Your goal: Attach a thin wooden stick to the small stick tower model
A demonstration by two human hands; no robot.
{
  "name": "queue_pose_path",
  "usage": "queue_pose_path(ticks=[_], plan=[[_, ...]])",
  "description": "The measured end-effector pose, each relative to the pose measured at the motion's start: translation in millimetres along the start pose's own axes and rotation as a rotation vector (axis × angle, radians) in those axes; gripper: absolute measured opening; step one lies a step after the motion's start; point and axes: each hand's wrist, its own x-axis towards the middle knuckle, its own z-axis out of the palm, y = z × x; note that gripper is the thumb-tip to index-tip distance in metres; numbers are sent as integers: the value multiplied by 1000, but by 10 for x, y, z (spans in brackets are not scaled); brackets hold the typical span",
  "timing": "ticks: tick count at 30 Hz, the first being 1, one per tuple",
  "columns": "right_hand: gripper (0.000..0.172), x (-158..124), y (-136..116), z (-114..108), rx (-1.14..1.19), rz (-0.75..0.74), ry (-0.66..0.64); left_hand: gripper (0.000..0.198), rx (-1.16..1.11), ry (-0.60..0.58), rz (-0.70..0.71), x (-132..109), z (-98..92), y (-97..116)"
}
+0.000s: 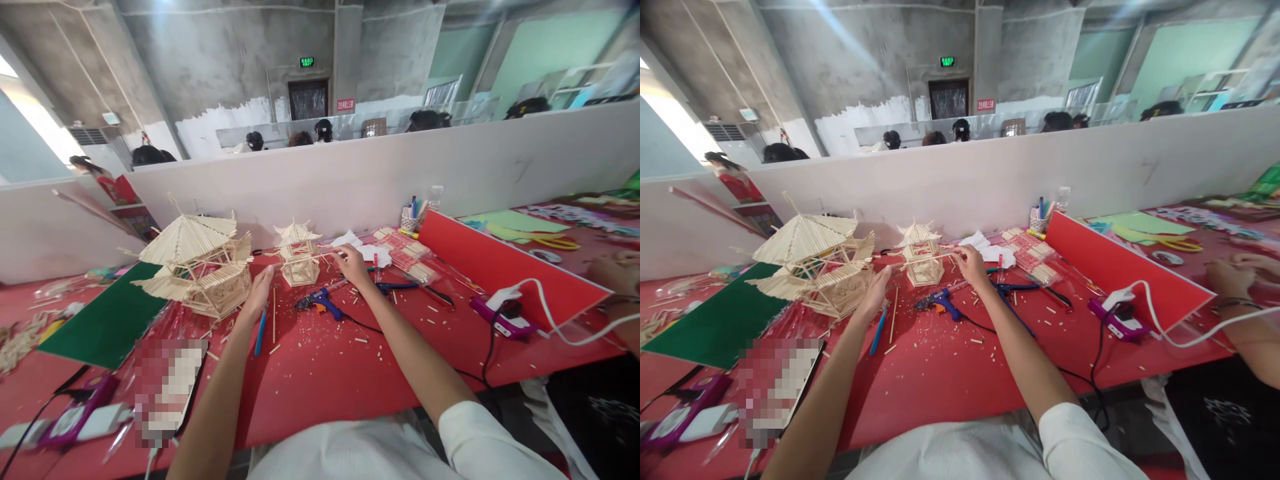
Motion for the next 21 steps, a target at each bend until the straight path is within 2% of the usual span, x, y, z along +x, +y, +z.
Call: queue_pose_path(ticks=[21], plan=[[27, 1, -10, -23, 12, 6, -7, 75, -25, -9, -20, -26, 18, 47]])
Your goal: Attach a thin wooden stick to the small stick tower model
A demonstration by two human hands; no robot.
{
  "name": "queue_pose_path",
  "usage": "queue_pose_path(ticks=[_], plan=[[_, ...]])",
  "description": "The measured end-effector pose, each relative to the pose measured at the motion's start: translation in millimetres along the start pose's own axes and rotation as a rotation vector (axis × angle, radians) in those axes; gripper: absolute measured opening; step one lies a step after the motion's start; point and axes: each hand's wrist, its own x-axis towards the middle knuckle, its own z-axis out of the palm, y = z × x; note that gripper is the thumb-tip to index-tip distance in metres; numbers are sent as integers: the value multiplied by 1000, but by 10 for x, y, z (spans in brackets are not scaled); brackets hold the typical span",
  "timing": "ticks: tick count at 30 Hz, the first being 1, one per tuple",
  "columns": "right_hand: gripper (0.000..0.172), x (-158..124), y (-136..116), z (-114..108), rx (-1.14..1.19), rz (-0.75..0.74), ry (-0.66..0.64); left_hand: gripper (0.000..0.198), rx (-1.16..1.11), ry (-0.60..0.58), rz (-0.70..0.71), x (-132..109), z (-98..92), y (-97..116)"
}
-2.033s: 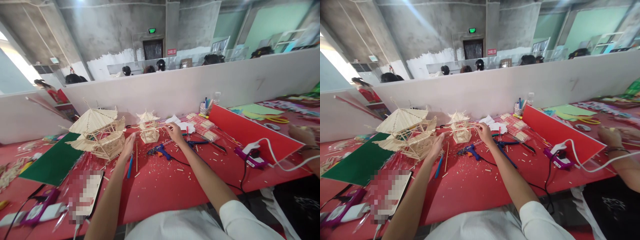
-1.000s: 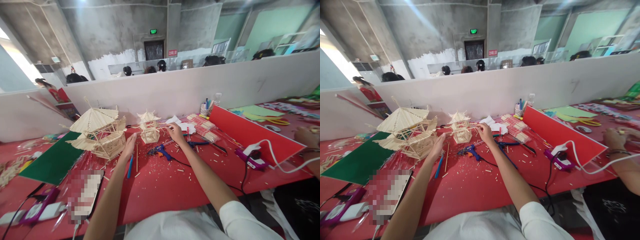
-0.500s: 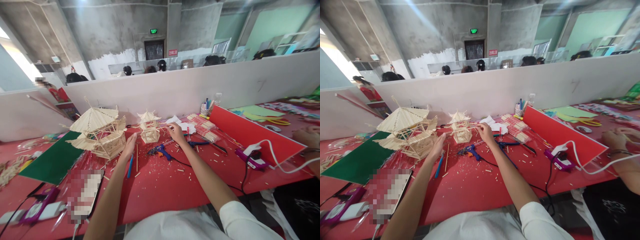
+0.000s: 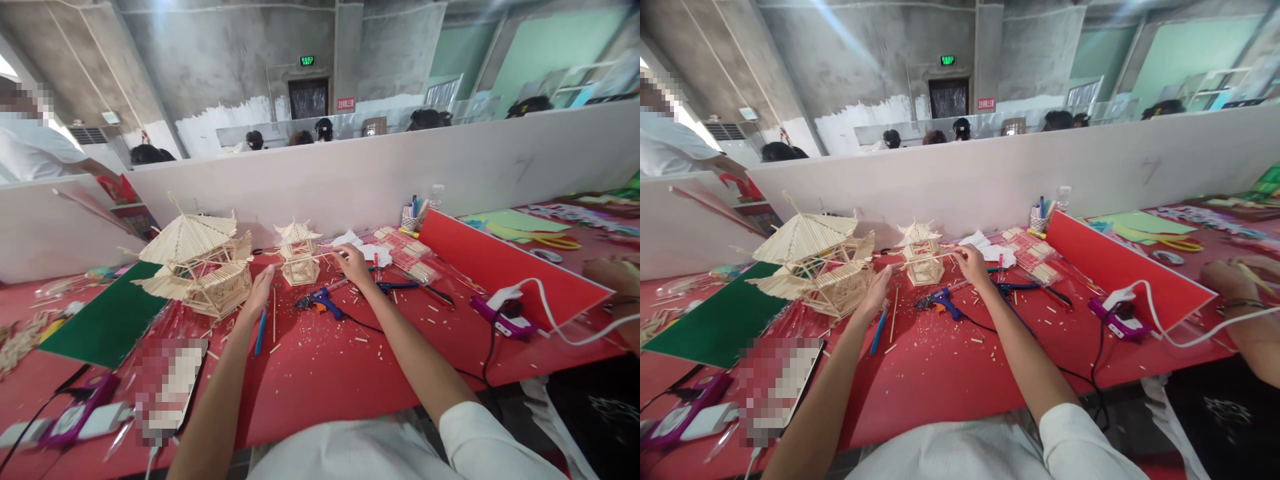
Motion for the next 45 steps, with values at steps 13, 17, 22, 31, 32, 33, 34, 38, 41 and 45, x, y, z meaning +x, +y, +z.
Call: queue_pose_path(ticks=[13, 17, 22, 31, 32, 33, 34, 38, 41, 45], plan=[[22, -18, -19, -40, -9, -5, -25, 77, -2, -16, -14, 8, -2, -19], [20, -23, -16, -37, -17, 0, -29, 78, -13, -18, -20, 5, -3, -22], [20, -22, -5, -25, -11, -7, -24, 79, -38, -18, -20, 12, -3, -27], [17, -16, -7, -38, -17, -7, -45, 73, -17, -16, -4, 2, -3, -5], [17, -16, -5, -39, -16, -6, -47, 74, -17, -17, -3, 0, -4, -3], [18, -17, -2, -39, -13, -6, -48, 73, -15, -18, -2, -1, -4, -2], [18, -17, 1, -39, -10, -6, -49, 73, -13, -19, -1, 0, -6, -4], [16, -19, 2, -37, -10, -9, -38, 72, -8, -23, -14, 16, -15, -30], [16, -20, -4, -39, -9, -14, -37, 75, -11, -18, -25, 27, -17, -47], [16, -20, -7, -48, -14, -9, -41, 75, -14, -19, -9, 18, -15, -40]])
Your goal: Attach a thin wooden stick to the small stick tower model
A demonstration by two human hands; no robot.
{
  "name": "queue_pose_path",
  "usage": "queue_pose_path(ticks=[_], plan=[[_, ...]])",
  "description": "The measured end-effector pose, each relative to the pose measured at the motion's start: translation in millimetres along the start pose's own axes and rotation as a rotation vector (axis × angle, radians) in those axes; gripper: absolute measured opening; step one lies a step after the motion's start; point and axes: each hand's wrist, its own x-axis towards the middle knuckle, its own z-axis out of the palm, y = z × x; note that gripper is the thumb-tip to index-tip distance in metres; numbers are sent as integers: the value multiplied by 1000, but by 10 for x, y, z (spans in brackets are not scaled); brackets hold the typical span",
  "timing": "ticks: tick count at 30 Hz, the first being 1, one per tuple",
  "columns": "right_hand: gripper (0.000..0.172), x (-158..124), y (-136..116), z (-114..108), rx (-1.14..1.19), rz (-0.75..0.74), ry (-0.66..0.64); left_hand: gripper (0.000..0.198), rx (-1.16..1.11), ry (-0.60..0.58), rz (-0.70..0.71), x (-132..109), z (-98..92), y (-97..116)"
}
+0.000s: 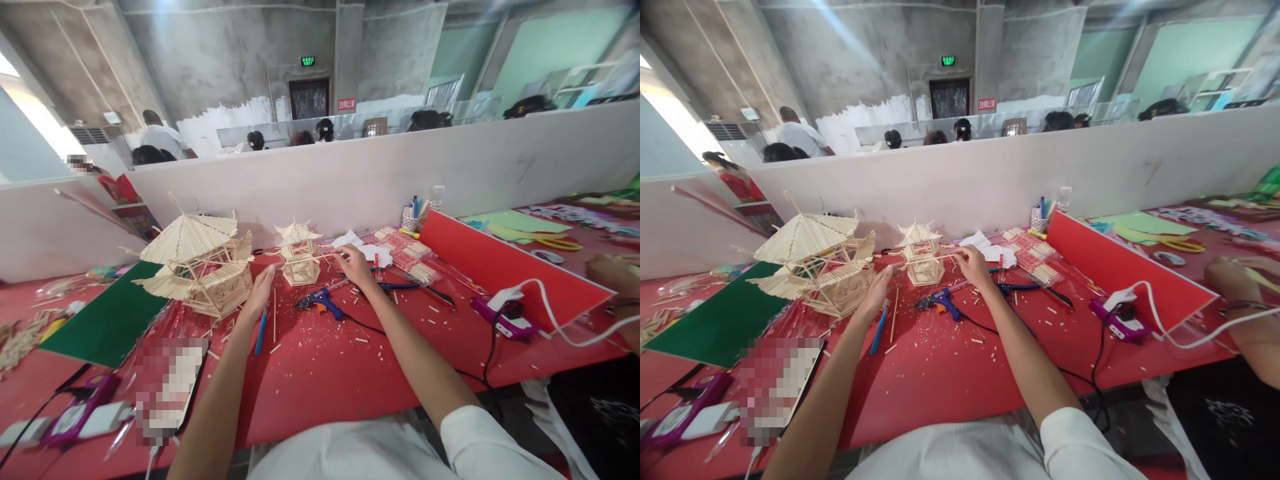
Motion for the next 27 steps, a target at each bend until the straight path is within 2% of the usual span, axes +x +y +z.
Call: queue_pose_path(ticks=[18, 27], plan=[[17, 2, -14, -9, -1, -6, -2, 79, -8, -2, -20, -1, -6, -1], [17, -6, 9, -11, -3, 1, -8, 74, 1, 5, -17, -14, -1, 21]])
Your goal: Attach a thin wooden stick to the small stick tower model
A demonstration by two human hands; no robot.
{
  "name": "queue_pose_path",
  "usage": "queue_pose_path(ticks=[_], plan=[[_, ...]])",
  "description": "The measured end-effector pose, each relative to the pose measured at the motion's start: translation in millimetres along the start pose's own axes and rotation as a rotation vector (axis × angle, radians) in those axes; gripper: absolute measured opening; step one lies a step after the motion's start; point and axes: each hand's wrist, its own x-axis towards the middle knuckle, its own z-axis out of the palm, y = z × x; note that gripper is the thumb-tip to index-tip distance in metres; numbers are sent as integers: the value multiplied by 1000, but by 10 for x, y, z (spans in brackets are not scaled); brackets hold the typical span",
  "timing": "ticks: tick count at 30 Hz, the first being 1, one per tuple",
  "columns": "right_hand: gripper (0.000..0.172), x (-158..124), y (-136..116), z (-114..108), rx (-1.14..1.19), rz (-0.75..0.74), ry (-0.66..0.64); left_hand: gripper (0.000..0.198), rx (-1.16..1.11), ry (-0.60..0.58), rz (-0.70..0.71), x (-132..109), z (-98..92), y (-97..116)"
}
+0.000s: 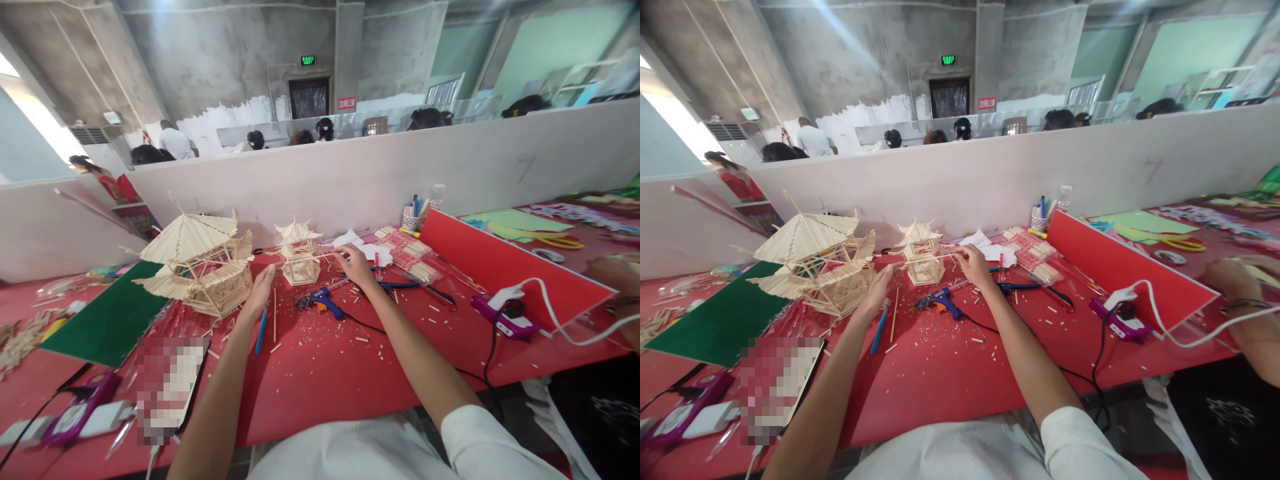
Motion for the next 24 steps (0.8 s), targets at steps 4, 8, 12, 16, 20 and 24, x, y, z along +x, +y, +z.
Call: queue_pose_path(ticks=[4, 8, 12, 16, 20, 24], plan=[[17, 0, -14, 0, -4, -15, 3, 74, 9, 3, 1, 4, -2, -1], [18, 5, -32, -6, -8, -17, 10, 77, 7, -2, -1, 2, -1, 5], [20, 8, -37, -17, 2, -1, 38, 76, -6, 3, 5, -16, 8, 24], [20, -1, -35, -36, 53, 45, 72, 70, -12, 9, 3, -14, 5, 13], [20, -16, -15, -79, 97, 112, 89, 56, 25, 5, 21, 36, -25, -61], [20, -30, 46, -158, 168, 174, 80, 45, 51, 4, 36, 95, -54, -152]])
